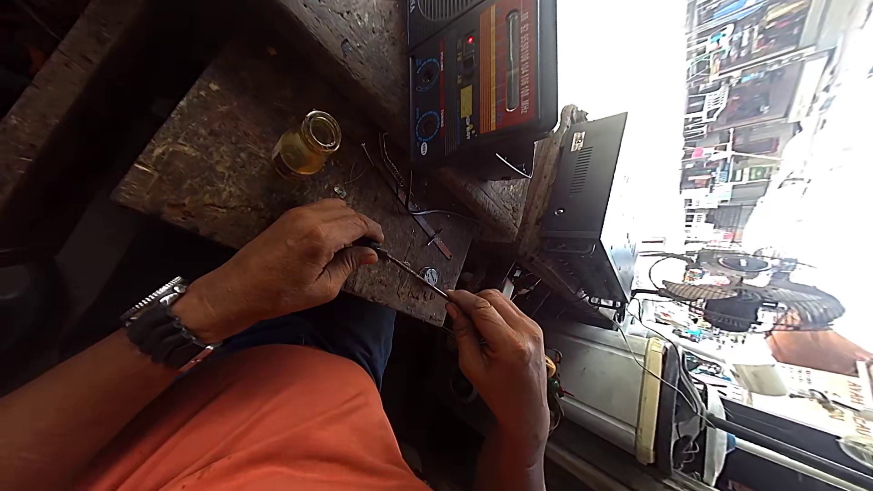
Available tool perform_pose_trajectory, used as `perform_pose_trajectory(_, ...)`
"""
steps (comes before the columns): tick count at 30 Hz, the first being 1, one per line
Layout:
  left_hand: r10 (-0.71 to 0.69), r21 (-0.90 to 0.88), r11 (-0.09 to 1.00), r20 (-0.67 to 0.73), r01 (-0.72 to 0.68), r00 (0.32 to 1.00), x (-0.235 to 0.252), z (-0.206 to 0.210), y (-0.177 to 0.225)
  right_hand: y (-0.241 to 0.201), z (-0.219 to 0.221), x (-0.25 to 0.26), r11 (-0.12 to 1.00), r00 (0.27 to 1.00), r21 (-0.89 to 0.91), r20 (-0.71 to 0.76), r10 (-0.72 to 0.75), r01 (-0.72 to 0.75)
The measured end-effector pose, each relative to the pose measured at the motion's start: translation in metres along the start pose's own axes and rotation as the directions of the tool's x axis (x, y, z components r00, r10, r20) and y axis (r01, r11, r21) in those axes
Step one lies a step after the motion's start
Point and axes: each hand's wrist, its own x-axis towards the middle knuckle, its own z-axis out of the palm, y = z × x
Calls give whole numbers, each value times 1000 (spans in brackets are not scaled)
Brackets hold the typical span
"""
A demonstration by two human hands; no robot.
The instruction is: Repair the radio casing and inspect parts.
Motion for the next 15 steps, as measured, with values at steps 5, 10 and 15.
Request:
perform_pose_trajectory(5, 9, -4, 1000, 4, -9, 1000, -1, -1, 0, 6, 4, -1, 997, 1000, 71, 12, 11, -12)
perform_pose_trajectory(10, 8, -50, 999, 8, -7, 1000, -1, -4, -1, 13, 9, -1, 989, 1000, 145, 24, 6, -10)
perform_pose_trajectory(15, 1, -84, 996, 11, 0, 1000, -1, -6, -1, 18, 11, 0, 983, 1000, 182, 21, 4, -8)
